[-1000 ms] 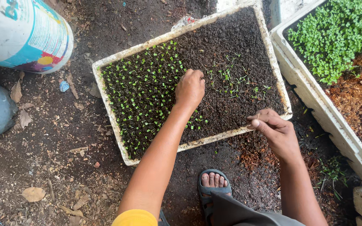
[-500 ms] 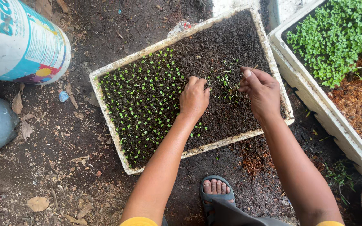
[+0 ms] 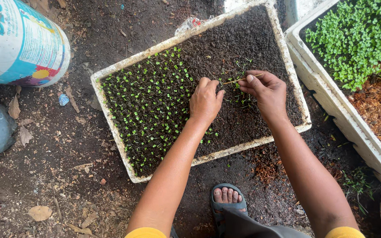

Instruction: The person uses a thin wooden stick to separate and thin out small green seedlings growing in dark soil inside a white foam tray.

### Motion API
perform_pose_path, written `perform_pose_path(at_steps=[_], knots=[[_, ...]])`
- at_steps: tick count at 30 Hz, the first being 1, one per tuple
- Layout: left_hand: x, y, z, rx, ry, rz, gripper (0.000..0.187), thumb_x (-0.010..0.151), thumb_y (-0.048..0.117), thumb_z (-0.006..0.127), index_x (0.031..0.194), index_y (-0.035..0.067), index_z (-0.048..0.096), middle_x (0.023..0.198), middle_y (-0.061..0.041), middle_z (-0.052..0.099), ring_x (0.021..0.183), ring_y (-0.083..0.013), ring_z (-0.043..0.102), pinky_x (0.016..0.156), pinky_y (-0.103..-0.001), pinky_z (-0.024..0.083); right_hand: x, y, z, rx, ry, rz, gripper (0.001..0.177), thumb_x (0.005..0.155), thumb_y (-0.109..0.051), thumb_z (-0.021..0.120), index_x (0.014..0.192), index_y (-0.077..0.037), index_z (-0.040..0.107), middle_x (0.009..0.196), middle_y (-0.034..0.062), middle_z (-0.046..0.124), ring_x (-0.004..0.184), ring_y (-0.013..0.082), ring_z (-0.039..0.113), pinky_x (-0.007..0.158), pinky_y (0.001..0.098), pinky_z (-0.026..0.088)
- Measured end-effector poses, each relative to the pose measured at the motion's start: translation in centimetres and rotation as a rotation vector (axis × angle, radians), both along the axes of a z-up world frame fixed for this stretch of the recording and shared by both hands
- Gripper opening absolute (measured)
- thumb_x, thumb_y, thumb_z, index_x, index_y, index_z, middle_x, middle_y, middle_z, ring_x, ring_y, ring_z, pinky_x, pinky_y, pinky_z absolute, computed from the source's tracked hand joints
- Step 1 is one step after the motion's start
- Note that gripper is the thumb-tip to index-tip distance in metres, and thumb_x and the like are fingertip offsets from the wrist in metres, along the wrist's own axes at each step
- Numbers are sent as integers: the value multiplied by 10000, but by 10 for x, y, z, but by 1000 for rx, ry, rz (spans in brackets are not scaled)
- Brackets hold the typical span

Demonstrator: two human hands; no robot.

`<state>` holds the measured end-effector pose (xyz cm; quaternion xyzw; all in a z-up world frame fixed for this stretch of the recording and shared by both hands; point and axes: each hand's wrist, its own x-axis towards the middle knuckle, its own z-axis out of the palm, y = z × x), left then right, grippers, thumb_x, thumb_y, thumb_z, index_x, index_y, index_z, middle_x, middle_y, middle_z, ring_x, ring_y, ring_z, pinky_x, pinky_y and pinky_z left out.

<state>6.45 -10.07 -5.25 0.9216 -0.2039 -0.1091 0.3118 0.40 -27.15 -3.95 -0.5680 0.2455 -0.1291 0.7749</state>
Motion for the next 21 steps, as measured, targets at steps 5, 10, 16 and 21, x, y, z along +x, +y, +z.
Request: perform_pose_path(at_steps=[5, 10, 16, 21], knots=[[-1, 0, -6, -8, -18, -2, 300, 927, 194, 727, 1177, 38, 668, 1074, -98, 561, 980, -327, 704, 800, -441, 614, 0, 5, 1, -1, 0, 36, 194, 998, -54, 692, 1151, 64, 671, 1027, 242, 709, 926, 303, 763, 857, 438, 675], [1, 6, -2, -50, -47, -17, 169, 958, 118, 675, 1116, 58, 686, 1007, -67, 569, 934, -291, 718, 764, -405, 617, -4, 11, 13, -12, -3, 49, 193, 990, -41, 696, 1147, 71, 673, 1024, 254, 710, 922, 304, 763, 861, 430, 672], [-8, 17, 20, -209, 1, 30, 95, 968, 80, 647, 1043, 89, 704, 952, -43, 602, 895, -253, 719, 741, -366, 615, -12, 9, 29, -46, -49, -18, 176, 1016, -25, 648, 1168, 65, 656, 1057, 244, 700, 959, 325, 757, 880, 459, 678], [-18, 34, 35, -526, 249, 73, 85, 942, 55, 673, 986, 87, 739, 840, -9, 620, 685, -56, 593, 587, -207, 525, -27, -5, 42, -58, -74, -114, 191, 1046, -66, 610, 1208, 30, 643, 1089, 192, 697, 999, 276, 754, 908, 408, 692]])
